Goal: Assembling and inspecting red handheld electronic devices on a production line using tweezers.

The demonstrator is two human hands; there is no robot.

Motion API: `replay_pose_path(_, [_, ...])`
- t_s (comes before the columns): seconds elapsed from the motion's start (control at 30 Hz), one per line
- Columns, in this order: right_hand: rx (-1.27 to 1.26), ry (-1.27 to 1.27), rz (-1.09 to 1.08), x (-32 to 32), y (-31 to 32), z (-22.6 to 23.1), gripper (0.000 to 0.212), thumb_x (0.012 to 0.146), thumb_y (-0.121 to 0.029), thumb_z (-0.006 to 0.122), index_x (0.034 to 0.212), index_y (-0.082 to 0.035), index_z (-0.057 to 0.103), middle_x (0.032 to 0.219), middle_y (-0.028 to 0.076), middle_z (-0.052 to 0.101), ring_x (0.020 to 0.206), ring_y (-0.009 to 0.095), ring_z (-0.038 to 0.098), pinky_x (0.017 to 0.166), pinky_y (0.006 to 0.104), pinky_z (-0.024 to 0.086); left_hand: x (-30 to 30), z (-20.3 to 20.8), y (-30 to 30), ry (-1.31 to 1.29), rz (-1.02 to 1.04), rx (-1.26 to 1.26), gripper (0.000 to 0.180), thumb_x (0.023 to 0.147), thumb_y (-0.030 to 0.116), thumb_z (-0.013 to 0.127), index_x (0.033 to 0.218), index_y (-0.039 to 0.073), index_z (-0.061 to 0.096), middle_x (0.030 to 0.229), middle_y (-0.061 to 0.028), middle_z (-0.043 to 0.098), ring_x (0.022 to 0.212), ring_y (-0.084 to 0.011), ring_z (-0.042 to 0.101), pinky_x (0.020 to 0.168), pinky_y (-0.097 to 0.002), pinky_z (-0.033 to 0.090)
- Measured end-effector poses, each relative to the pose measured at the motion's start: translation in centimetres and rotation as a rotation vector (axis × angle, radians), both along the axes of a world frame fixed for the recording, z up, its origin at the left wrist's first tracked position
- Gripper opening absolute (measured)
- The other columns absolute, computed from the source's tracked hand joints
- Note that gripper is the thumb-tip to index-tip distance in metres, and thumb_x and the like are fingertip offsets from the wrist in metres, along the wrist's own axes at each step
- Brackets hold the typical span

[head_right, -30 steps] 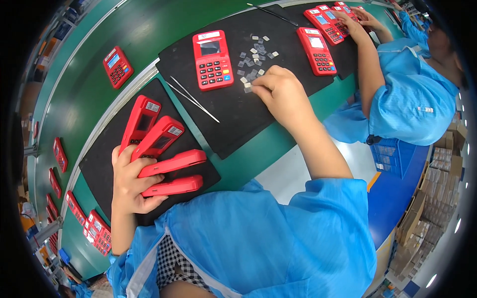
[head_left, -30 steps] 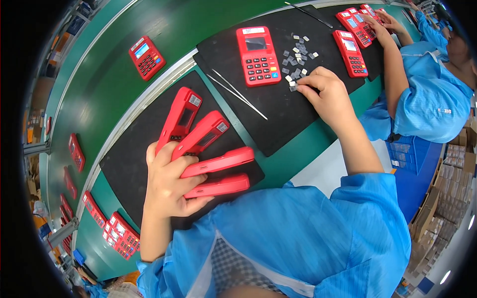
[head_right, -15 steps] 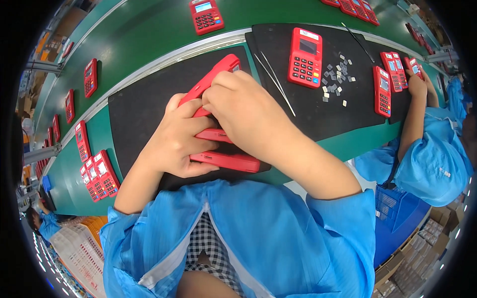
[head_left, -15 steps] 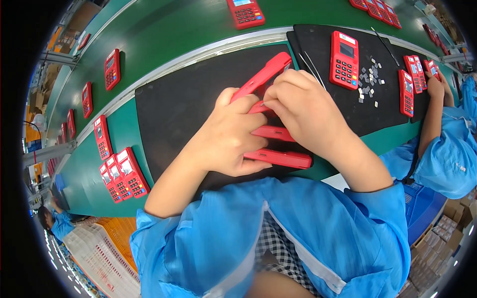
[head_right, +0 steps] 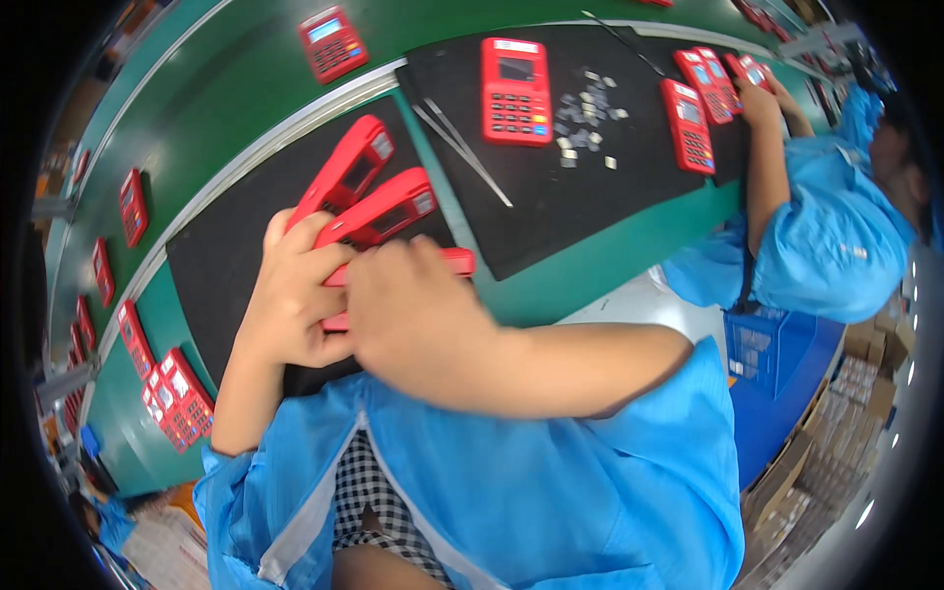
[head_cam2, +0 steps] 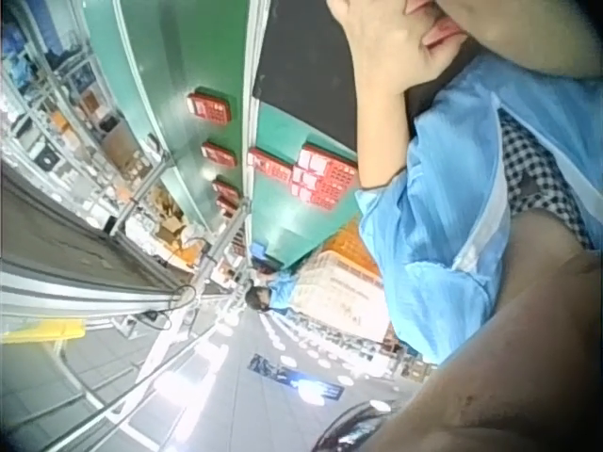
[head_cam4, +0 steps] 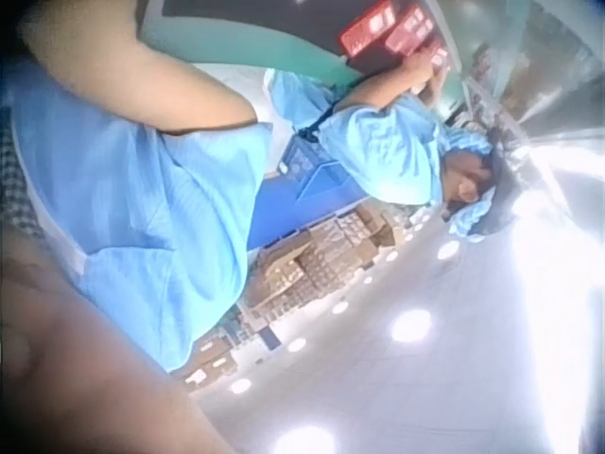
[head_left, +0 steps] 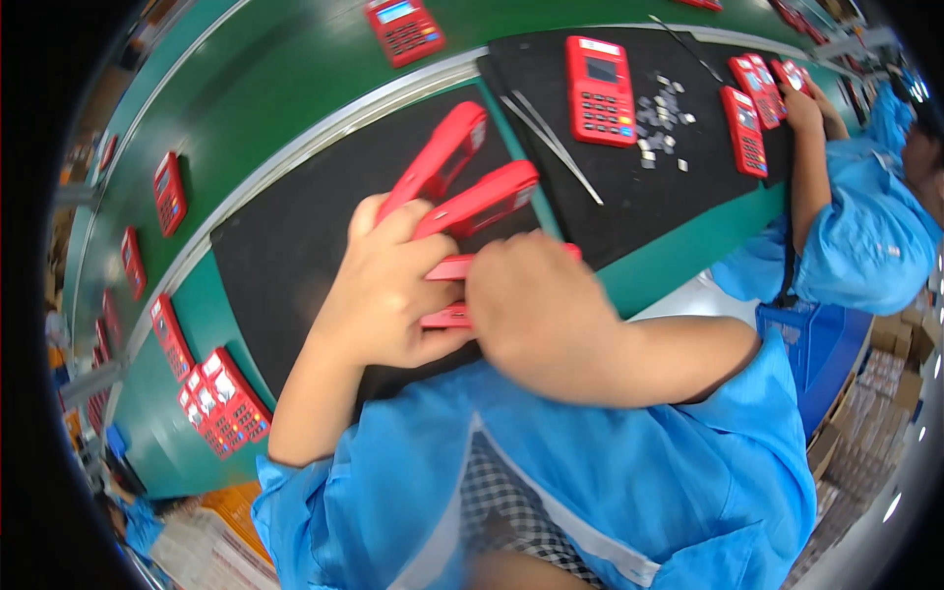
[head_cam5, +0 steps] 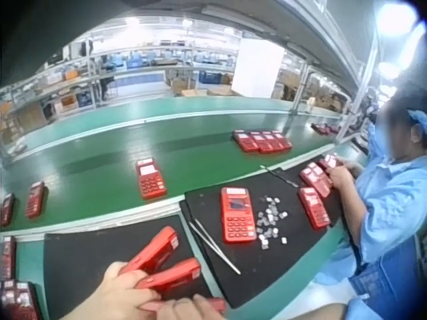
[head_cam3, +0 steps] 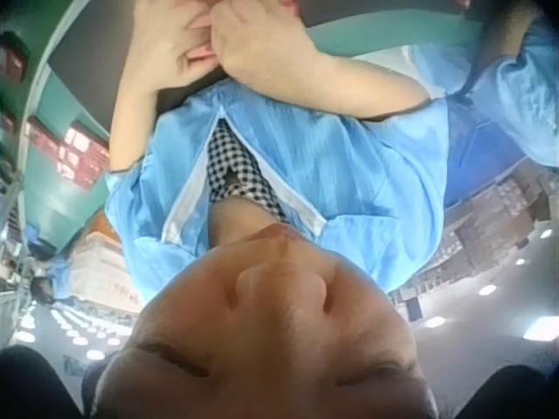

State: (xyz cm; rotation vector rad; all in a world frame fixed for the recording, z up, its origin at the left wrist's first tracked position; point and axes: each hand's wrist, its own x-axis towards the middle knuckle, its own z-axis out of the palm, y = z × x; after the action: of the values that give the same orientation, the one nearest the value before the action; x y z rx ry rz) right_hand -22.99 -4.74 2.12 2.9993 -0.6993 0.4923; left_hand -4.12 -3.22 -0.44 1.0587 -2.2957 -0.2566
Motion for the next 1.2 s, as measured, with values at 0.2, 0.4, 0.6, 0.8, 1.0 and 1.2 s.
replay_pose_path(0.2, [0.295, -0.046, 0.144, -2.8, -2.6, 0.7, 0.017, 0.074, -0.015, 0.06, 0.084, -0.003, 0.067, 0.087, 0.013, 0.055, 0.082, 0.028, 0.053, 0.081, 0.0381, 0.046, -0.2, 0.3, -0.1, -0.045, 0.001, -0.004, 0.031, 0.046, 0.031, 0.079, 0.069, 0.013, 0.069, 0.084, -0.004, 0.059, 0.096, -0.0337, 0.052, 0.082, -0.0514, 0.034])
replay_pose_path(0.4, [0.335, -0.442, -0.749, -15.5, -10.5, -2.7, 0.012, 0.078, -0.007, 0.068, 0.088, 0.001, 0.07, 0.084, 0.012, 0.061, 0.073, 0.026, 0.062, 0.067, 0.0318, 0.05, -0.1, 0.4, -0.2, -0.057, 0.005, 0.002, 0.033, 0.043, 0.033, 0.079, 0.068, 0.013, 0.069, 0.085, -0.0046, 0.06, 0.098, -0.0349, 0.052, 0.083, -0.0523, 0.034])
replay_pose_path(0.6, [0.511, -0.278, -0.674, -16.1, -12.4, -3.1, 0.012, 0.079, -0.006, 0.07, 0.088, 0.002, 0.068, 0.083, 0.006, 0.061, 0.076, 0.014, 0.059, 0.068, 0.0257, 0.047, 0.5, 0.0, 0.3, -0.045, 0.017, -0.001, 0.031, 0.044, 0.033, 0.079, 0.068, 0.014, 0.068, 0.087, -0.0043, 0.06, 0.098, -0.0345, 0.052, 0.084, -0.0522, 0.033])
replay_pose_path(0.8, [0.679, -0.074, -0.816, -16.6, -14.5, -1.4, 0.011, 0.077, -0.009, 0.069, 0.08, 0.001, 0.065, 0.07, 0.006, 0.064, 0.064, 0.011, 0.058, 0.059, 0.0265, 0.045, 0.5, -0.4, 0.0, 0.004, -0.003, -0.039, 0.029, 0.047, 0.033, 0.079, 0.066, 0.014, 0.067, 0.081, -0.0034, 0.055, 0.096, -0.0329, 0.051, 0.08, -0.0487, 0.033])
replay_pose_path(1.0, [0.88, -0.513, -0.501, -7.7, -5.5, 1.0, 0.008, 0.078, -0.004, 0.068, 0.083, -0.002, 0.062, 0.077, 0.005, 0.061, 0.066, 0.011, 0.058, 0.06, 0.0229, 0.046, 0.2, -1.1, 1.1, -0.016, 0.065, 0.018, 0.029, 0.051, 0.032, 0.079, 0.07, 0.013, 0.069, 0.089, -0.005, 0.059, 0.101, -0.0361, 0.049, 0.083, -0.0503, 0.032])
replay_pose_path(1.2, [0.612, -0.431, -0.018, 0.3, 0.0, 0.0, 0.01, 0.072, 0.0, 0.066, 0.079, -0.002, 0.058, 0.084, 0.011, 0.055, 0.081, 0.029, 0.056, 0.069, 0.0373, 0.047, -0.2, -1.2, 0.8, -0.01, 0.182, -0.072, 0.021, 0.057, 0.034, 0.076, 0.061, 0.015, 0.068, 0.074, -0.0008, 0.051, 0.089, -0.0266, 0.048, 0.074, -0.044, 0.033])
